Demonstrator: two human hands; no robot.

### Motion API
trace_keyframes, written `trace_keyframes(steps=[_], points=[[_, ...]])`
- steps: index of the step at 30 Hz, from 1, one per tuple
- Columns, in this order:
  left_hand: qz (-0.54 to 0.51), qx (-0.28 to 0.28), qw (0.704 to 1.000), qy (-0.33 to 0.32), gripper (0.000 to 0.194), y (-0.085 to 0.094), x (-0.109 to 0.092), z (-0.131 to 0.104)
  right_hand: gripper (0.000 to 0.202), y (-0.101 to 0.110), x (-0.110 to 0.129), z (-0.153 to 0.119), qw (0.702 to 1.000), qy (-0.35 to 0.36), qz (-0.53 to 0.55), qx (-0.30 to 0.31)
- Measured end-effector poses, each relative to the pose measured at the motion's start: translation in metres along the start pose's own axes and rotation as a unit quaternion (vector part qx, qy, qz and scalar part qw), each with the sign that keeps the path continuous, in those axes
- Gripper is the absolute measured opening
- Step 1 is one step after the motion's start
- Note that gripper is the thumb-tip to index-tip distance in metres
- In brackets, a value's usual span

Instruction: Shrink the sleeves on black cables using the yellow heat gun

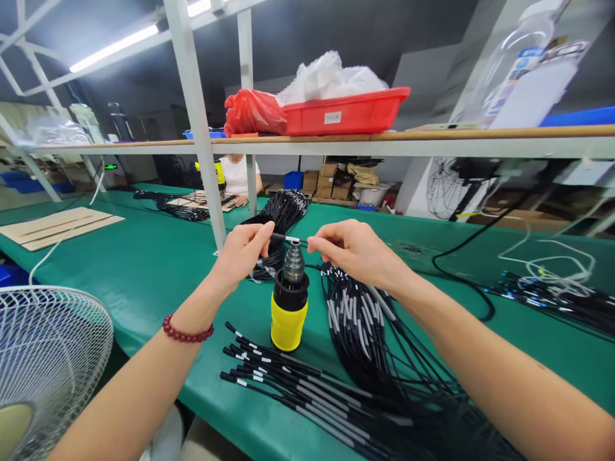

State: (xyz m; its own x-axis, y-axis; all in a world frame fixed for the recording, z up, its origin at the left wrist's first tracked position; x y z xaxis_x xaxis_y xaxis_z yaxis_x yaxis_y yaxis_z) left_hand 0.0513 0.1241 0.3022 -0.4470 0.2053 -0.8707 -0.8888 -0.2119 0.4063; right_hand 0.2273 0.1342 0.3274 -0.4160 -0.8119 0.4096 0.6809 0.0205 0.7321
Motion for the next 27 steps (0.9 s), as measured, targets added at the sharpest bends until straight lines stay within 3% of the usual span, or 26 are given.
trace_keyframes(steps=[22, 27], points=[[-0.037, 0.018, 0.999, -0.004, 0.031, -0.0028, -0.0039, -0.0022, 0.024, 0.004, 0.0019, -0.0021, 1.0, -0.006, 0.014, -0.025], [-0.035, 0.014, 0.999, -0.016, 0.018, -0.0024, -0.0074, -0.005, 0.023, 0.0075, 0.0037, -0.0037, 1.0, -0.001, -0.011, -0.029]])
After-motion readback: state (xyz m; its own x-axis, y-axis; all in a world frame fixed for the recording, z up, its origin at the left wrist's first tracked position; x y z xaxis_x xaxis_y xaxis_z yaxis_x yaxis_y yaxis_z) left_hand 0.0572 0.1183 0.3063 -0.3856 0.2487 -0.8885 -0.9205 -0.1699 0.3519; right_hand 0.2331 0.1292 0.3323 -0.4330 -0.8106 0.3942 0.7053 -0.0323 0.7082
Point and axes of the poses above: each hand's wrist, its own z-axis towards the middle knuckle, its own y-axis out of the back of the hand, x = y × z, the point moved 8 cm from there along z, towards the middle knuckle, and after that the axes turned 14 degrees about y, right-handed, at the moved point
